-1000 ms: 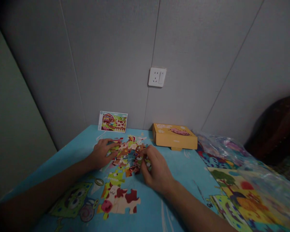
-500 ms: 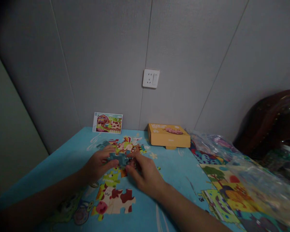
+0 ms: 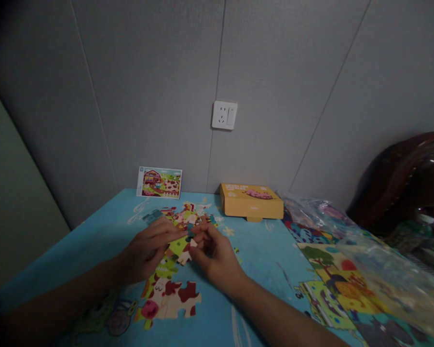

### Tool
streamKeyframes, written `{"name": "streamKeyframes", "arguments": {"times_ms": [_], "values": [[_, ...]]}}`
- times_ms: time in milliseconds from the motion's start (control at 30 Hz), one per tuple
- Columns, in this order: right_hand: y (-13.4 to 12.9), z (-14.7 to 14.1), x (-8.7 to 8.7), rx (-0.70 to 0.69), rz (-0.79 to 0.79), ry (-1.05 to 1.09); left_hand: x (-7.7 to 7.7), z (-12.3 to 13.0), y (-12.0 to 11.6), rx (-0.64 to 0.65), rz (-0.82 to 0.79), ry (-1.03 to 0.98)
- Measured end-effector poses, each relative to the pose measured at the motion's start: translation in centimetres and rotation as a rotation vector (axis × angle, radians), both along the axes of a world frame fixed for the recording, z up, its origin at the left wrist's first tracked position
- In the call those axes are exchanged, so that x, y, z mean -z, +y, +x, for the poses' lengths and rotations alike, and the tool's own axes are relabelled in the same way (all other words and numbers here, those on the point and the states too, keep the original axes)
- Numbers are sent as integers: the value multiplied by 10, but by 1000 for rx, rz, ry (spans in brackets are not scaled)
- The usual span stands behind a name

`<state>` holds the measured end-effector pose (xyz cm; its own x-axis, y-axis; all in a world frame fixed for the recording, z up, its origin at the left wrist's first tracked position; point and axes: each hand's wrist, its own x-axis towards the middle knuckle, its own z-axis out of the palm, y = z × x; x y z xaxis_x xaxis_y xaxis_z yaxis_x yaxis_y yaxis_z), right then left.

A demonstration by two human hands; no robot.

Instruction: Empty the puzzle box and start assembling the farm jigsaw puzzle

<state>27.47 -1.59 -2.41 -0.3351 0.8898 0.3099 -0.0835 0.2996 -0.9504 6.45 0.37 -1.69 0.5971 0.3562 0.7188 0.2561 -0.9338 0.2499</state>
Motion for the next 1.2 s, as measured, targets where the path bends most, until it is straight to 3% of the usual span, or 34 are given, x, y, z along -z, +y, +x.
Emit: {"name": "streamKeyframes", "arguments": {"times_ms": [167, 633, 1033, 1200], "values": [[6, 4, -1, 41, -49, 31, -5, -1, -5, -8, -128, -34], [3, 4, -2, 18, -113, 49, 1, -1, 1, -113, -241, -57], [-1, 7, -8, -17, -70, -172, -3, 2, 1, -163, -300, -119], [-4, 11, -12, -59, 12, -351, -6, 2, -2, -77, -321, -60]]}}
